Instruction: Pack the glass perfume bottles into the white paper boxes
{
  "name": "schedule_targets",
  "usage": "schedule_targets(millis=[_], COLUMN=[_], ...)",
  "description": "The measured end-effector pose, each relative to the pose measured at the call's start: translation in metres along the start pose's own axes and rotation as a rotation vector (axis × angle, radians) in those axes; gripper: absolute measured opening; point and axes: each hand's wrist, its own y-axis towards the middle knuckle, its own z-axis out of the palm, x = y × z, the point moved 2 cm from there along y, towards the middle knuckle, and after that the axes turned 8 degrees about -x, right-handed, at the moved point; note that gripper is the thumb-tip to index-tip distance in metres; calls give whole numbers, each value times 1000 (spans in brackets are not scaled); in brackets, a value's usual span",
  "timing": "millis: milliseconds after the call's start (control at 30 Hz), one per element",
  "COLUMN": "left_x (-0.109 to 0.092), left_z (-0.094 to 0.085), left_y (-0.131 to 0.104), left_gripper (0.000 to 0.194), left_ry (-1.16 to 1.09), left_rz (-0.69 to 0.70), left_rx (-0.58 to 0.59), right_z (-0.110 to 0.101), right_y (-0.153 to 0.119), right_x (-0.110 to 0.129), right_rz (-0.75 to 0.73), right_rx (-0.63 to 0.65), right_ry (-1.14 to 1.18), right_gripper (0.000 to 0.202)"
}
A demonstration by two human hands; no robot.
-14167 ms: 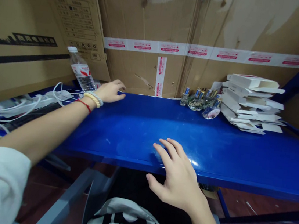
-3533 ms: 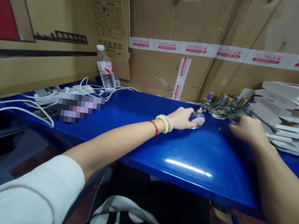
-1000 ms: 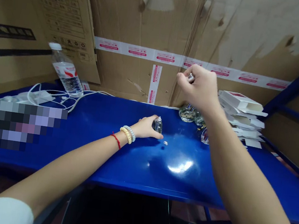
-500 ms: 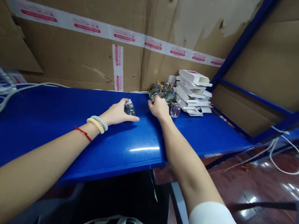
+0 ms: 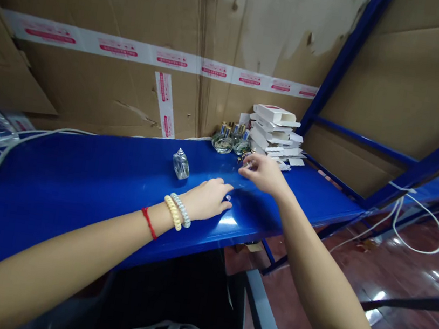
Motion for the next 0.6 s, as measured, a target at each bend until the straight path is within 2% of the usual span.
schedule_targets(millis=[67,167,300,500,600], left_x=[4,9,12,23,27], left_z=[6,5,-2,-1,3], left_y=[8,13,9,4,3], left_gripper=[23,22,20,19,28], left_ry=[-11,-46,-95,-89,-93], left_rz=[6,-18,-95,-160,-148], left_rx=[20,17,-63,-151,-197], right_z=[2,6,15,37,48], right_y=[-11,-21,-24,-8,5], right_x=[-9,-19,-20,-9,-1], right_rz=[-28,-16,-1,-57,-34], right_rx=[32,59,60,51,52], right_ry=[-86,-139,-132,-228,-302], right_gripper=[28,30,32,21,20])
